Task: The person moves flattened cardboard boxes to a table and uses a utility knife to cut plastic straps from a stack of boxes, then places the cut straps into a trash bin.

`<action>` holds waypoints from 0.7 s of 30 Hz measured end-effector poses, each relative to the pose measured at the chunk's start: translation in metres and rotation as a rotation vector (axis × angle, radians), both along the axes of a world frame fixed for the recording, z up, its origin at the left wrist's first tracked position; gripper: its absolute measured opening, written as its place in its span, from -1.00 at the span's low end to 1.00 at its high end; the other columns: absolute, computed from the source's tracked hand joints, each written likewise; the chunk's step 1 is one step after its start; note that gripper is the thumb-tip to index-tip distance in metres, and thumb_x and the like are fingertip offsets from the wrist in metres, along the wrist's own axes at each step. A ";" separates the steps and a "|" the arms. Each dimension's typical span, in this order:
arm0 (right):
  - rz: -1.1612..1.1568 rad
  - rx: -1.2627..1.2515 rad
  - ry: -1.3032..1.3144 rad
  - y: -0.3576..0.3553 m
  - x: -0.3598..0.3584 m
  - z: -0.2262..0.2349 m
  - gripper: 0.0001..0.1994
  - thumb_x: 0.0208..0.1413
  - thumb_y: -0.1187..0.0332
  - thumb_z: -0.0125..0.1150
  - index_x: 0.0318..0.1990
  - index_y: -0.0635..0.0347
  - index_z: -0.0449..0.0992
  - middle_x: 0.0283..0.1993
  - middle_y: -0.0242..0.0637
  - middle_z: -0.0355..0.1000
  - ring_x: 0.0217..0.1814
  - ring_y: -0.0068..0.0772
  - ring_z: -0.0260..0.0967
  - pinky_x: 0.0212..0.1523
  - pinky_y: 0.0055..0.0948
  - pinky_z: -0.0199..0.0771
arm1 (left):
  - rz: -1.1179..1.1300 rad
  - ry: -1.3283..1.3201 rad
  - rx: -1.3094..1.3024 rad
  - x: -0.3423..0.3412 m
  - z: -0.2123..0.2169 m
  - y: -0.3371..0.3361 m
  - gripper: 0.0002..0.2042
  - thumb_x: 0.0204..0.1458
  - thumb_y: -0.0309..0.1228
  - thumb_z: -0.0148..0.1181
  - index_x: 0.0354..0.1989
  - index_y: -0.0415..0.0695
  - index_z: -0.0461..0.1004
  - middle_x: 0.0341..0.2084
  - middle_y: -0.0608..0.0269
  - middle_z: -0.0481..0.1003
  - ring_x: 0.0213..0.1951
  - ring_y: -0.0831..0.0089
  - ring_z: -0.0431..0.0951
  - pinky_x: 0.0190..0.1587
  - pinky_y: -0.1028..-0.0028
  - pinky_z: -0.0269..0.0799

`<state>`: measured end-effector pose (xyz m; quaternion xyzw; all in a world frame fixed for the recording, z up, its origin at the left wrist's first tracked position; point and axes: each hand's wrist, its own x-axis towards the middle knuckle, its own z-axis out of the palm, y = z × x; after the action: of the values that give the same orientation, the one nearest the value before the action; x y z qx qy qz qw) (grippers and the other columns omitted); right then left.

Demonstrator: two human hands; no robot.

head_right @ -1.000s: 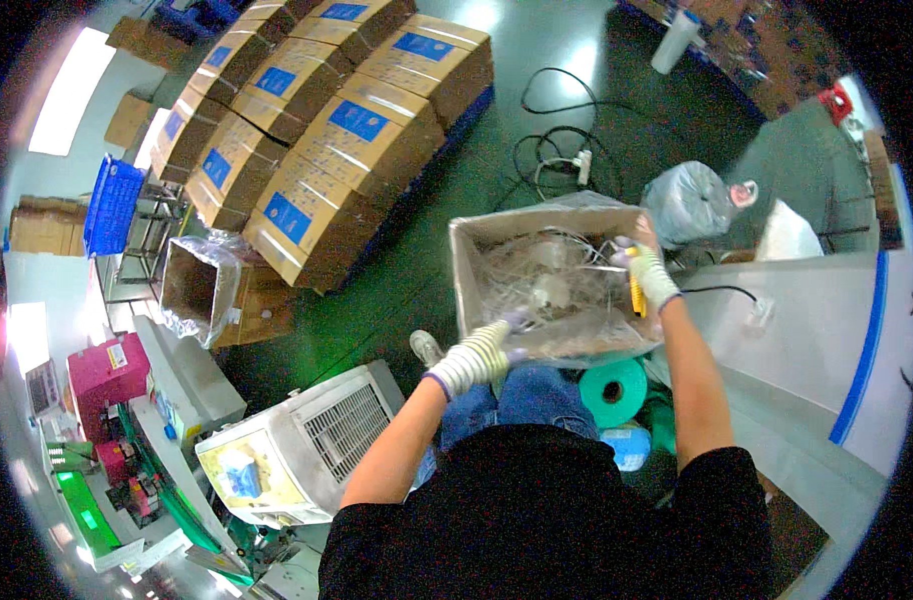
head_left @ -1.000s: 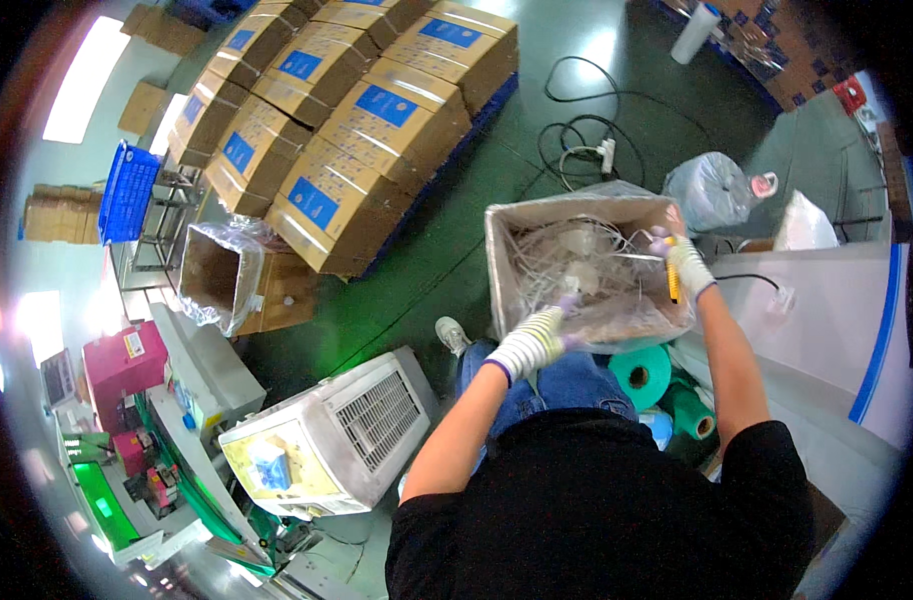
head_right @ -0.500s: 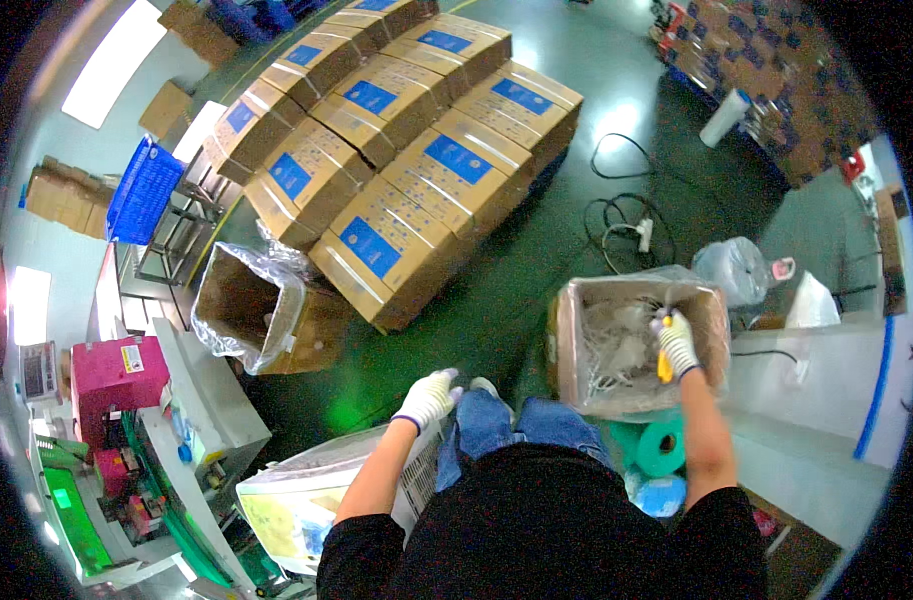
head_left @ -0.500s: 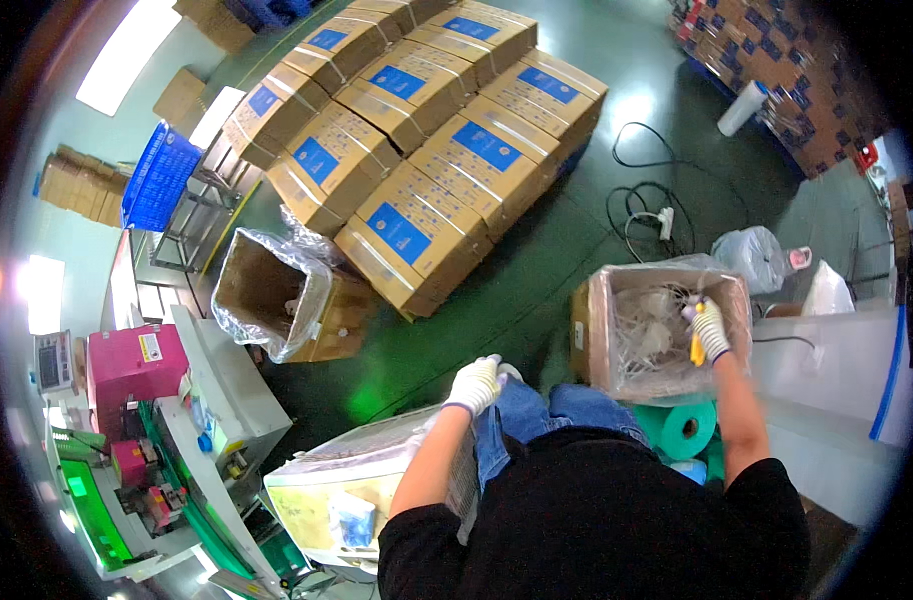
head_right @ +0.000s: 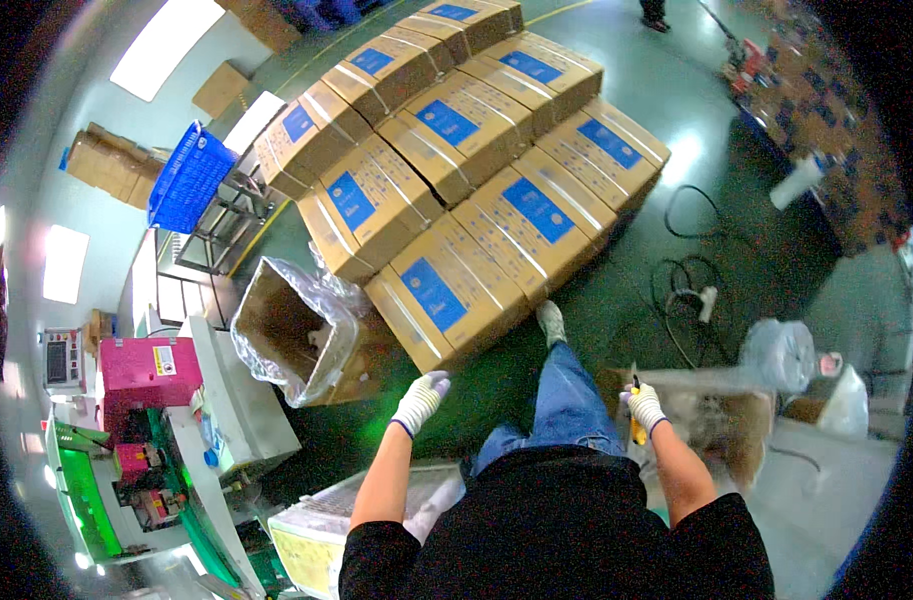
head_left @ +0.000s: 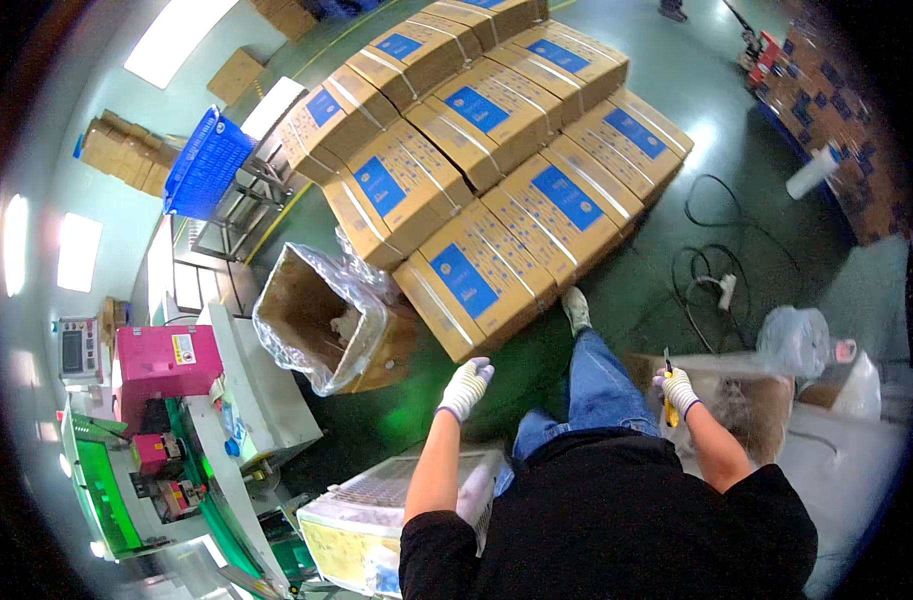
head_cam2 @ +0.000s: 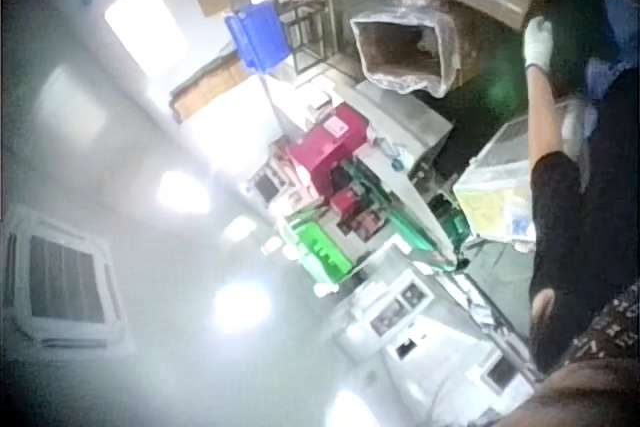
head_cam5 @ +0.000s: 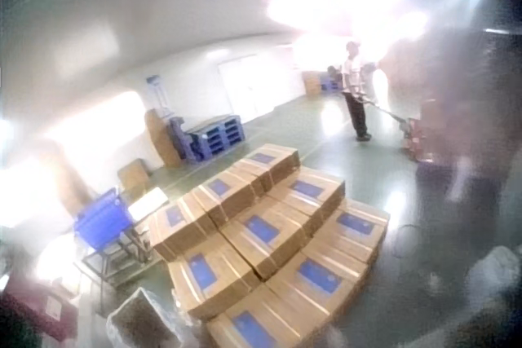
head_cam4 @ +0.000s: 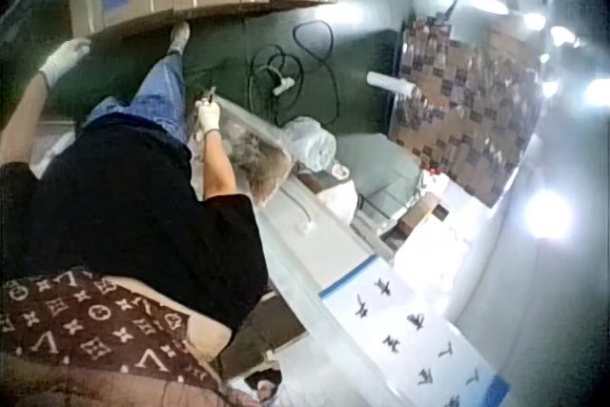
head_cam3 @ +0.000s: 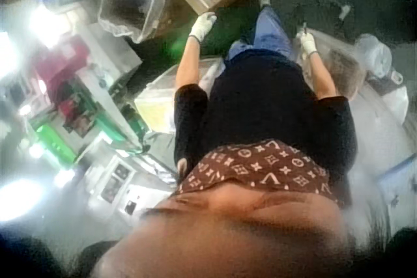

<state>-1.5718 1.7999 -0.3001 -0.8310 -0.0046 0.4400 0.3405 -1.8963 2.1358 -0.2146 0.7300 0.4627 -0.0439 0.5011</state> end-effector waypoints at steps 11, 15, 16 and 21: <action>0.288 -0.030 0.109 0.313 0.174 0.036 -0.71 -0.12 0.52 0.11 -0.16 0.23 0.32 -0.42 -0.28 0.37 -0.67 -0.50 0.24 -0.68 -0.49 0.31 | 1.060 -0.249 -0.271 0.017 -0.114 0.247 -0.70 -0.01 -0.42 -0.01 -0.07 -0.16 0.28 -0.46 0.31 0.41 -0.58 0.57 0.32 -0.58 0.53 0.32; 0.173 -0.003 0.232 0.342 0.174 0.025 -0.73 -0.14 0.55 0.07 -0.20 0.19 0.31 -0.55 -0.33 0.33 -0.78 -0.51 0.16 -0.77 -0.48 0.21 | 1.078 -0.072 -0.072 0.009 -0.142 0.314 -0.70 -0.11 -0.46 0.01 -0.16 -0.31 0.37 -0.40 0.18 0.46 -0.41 0.45 0.41 -0.32 0.52 0.32; 0.183 -0.020 0.269 0.337 0.170 0.016 -0.73 -0.16 0.55 0.07 -0.21 0.18 0.31 -0.57 -0.33 0.32 -0.79 -0.49 0.15 -0.78 -0.47 0.20 | 1.079 -0.025 0.047 0.005 -0.149 0.331 -0.70 -0.11 -0.47 -0.01 -0.17 -0.31 0.38 -0.42 0.18 0.46 -0.42 0.44 0.41 -0.32 0.51 0.32; 0.287 -0.332 0.210 0.265 0.159 -0.006 -0.76 -0.16 0.54 0.07 -0.26 0.16 0.31 -0.57 -0.32 0.30 -0.70 -0.44 0.22 -0.74 -0.47 0.24 | 0.963 0.193 0.393 0.056 -0.168 0.418 -0.78 -0.14 -0.44 -0.01 -0.32 -0.29 0.39 -0.52 0.02 0.44 -0.44 0.28 0.41 -0.30 0.42 0.31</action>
<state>-1.4125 2.0648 -0.3058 -0.8159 -0.0147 0.5627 0.1320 -1.8408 2.5537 -0.3824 0.5074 0.7893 0.2118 0.2733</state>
